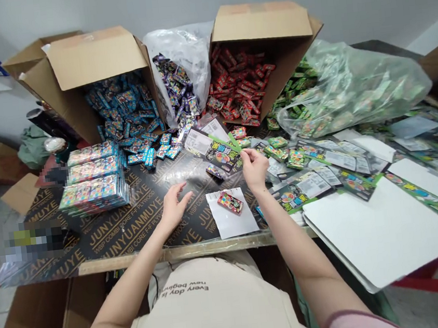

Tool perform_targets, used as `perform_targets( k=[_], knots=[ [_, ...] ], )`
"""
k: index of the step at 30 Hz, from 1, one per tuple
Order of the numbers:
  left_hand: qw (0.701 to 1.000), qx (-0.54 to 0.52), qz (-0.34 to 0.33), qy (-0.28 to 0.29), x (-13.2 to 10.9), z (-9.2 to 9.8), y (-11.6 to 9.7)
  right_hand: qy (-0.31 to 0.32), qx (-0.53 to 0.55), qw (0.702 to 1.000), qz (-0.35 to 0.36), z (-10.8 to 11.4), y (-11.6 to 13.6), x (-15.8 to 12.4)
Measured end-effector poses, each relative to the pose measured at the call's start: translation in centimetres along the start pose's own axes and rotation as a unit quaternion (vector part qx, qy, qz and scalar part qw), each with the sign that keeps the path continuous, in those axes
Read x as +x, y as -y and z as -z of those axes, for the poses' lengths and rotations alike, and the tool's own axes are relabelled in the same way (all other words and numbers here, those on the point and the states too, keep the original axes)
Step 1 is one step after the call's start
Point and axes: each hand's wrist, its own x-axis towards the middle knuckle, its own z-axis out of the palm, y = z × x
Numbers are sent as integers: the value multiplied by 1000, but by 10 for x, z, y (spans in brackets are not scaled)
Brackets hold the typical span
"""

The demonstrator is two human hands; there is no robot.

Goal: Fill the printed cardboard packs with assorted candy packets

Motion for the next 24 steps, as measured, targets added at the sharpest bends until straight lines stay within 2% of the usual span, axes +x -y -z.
perform_targets(
  k=[3,5,8,11,13,14,16,18,19,21,22,24],
  knots=[
    [1000,14,-4,23,-7,2,2,36,-90,995,-13,-15,-18,11],
    [999,24,-1,33,-13,5,6,51,-152,987,6,-19,-28,22],
    [998,43,0,40,-15,19,10,43,-141,988,53,-15,-26,38],
    [997,67,-15,-19,-7,49,3,69,-37,990,114,0,8,42],
    [993,88,-36,-66,2,73,-12,128,19,974,186,13,44,33],
    [992,95,-45,-69,6,83,-21,164,32,961,219,20,63,26],
    [996,77,-53,-9,10,96,-41,259,42,924,279,31,99,8],
    [991,-5,-37,128,6,93,-57,339,58,882,321,34,124,-10],
    [976,-70,-15,207,1,85,-62,362,70,867,335,32,132,-18],
    [915,-228,55,328,-13,65,-67,376,93,855,346,25,140,-31],
    [878,-304,101,355,-21,54,-68,374,102,854,345,20,140,-35],
    [821,-418,179,344,-35,37,-67,352,103,870,331,11,136,-40]
  ],
)
